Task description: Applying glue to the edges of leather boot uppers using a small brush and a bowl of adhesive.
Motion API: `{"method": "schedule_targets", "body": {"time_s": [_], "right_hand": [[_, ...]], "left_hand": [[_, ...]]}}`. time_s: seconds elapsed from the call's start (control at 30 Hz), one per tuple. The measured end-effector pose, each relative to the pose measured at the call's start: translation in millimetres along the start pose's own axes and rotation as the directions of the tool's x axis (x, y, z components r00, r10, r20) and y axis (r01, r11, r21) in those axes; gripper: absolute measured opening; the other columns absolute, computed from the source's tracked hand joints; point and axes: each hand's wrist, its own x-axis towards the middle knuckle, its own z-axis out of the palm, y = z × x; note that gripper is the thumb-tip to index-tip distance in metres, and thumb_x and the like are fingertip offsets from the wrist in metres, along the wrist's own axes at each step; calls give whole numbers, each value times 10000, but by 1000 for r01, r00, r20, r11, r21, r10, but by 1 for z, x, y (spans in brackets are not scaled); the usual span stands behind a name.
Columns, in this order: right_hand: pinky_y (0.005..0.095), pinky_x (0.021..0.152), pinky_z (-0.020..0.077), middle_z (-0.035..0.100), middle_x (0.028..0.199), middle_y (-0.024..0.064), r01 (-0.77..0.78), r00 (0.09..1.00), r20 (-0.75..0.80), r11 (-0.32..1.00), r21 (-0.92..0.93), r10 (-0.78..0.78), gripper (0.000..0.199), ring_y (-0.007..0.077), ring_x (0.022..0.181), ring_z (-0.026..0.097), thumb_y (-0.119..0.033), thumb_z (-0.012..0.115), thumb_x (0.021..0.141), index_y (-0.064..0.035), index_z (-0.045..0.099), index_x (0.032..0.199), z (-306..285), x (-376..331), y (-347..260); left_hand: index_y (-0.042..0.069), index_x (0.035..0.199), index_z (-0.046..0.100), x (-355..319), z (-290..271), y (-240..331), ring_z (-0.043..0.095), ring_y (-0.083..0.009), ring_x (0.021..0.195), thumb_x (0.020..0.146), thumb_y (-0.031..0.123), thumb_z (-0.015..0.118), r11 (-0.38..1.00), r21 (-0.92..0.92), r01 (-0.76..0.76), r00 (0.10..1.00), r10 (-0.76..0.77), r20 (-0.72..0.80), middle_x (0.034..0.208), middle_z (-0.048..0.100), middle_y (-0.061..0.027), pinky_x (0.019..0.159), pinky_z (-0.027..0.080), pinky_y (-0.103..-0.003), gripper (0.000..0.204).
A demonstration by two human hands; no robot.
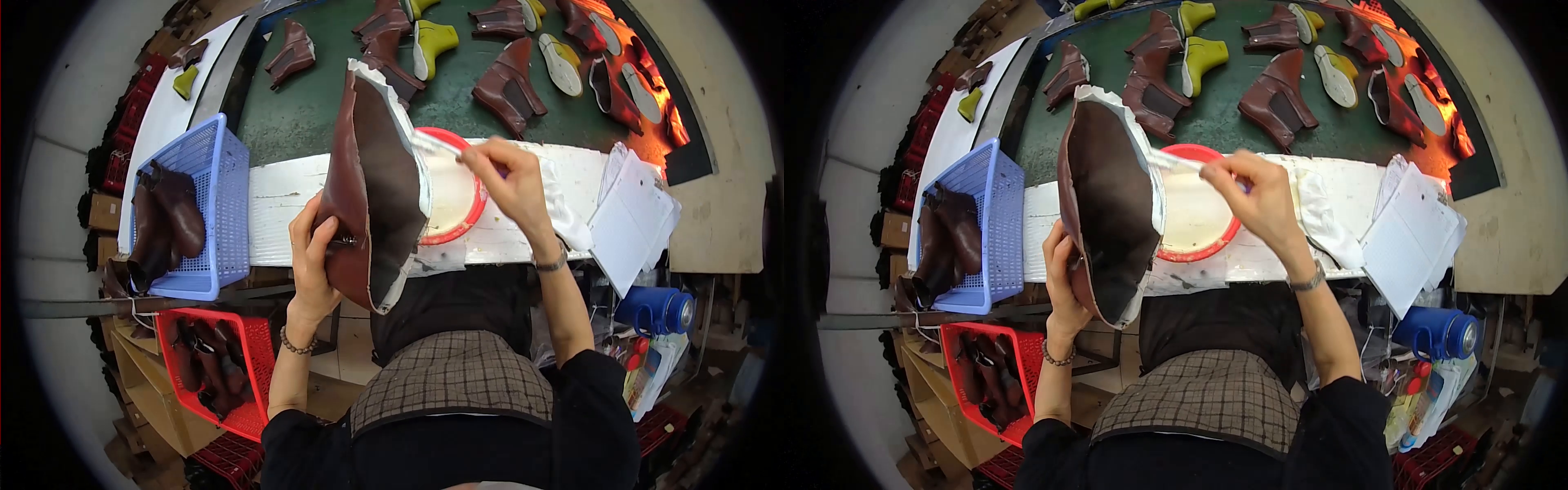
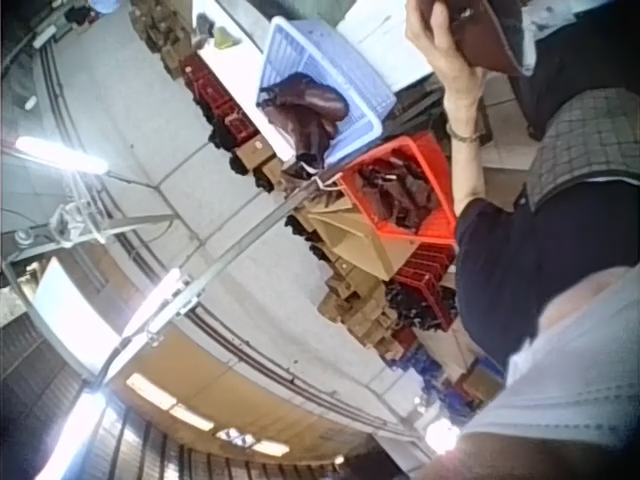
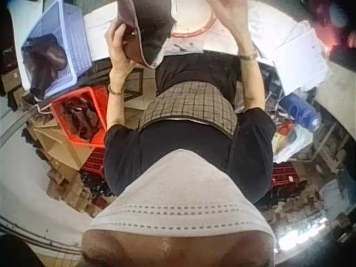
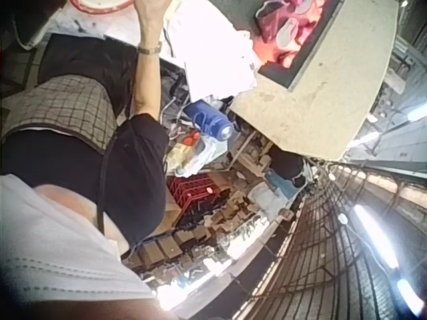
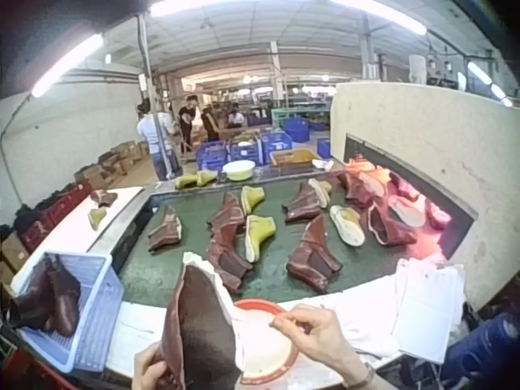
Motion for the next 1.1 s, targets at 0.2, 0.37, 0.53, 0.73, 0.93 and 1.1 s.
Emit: {"method": "schedule_targets", "body": {"time_s": [0.2,0.37,0.53,0.73,0.93,1.1], "right_hand": [[227,639,448,685,900,29,133,991,-44,986,104,-129,135,82,733,589,-84,824,863,-6,785,966,-1,11,-22],[228,679,539,700,965,72,217,976,-16,972,86,-216,166,124,824,673,12,837,811,-14,794,969,4,-8,-26],[233,685,558,695,950,69,221,973,50,971,92,-226,182,122,812,675,8,849,794,-7,795,967,4,-16,-38],[231,638,534,691,940,64,237,970,37,971,41,-239,204,108,782,657,2,851,793,-7,792,988,3,-18,-44],[235,616,510,683,909,61,309,948,94,950,-38,-304,180,112,759,648,10,832,807,-9,788,981,5,-17,-51],[272,587,494,687,841,58,245,962,126,969,-20,-241,131,142,701,657,-45,839,818,-15,782,932,7,-24,-59]], "left_hand": [[11,1508,423,22,6,8,488,-437,1345,780,-23,804,987,-38,154,986,-156,-59,1522,411,-273,1104,449,-458,823],[11,1538,393,42,17,2,474,-414,1363,804,-36,761,988,52,144,970,-130,-207,1525,401,-265,1102,454,-442,822],[39,1544,390,57,19,-11,485,-399,1327,795,-42,773,992,109,70,950,-34,-310,1524,403,-255,1066,476,-433,845],[80,1522,404,66,24,-30,501,-386,1293,806,28,813,976,207,-70,934,137,-329,1526,409,-255,1024,479,-423,826],[110,1500,411,78,32,-44,512,-387,1275,827,74,815,963,233,-137,876,228,-426,1513,425,-272,1010,471,-431,786],[124,1485,422,78,32,-58,515,-399,1273,833,78,813,913,368,-175,861,323,-392,1513,443,-263,1027,450,-444,761]]}}
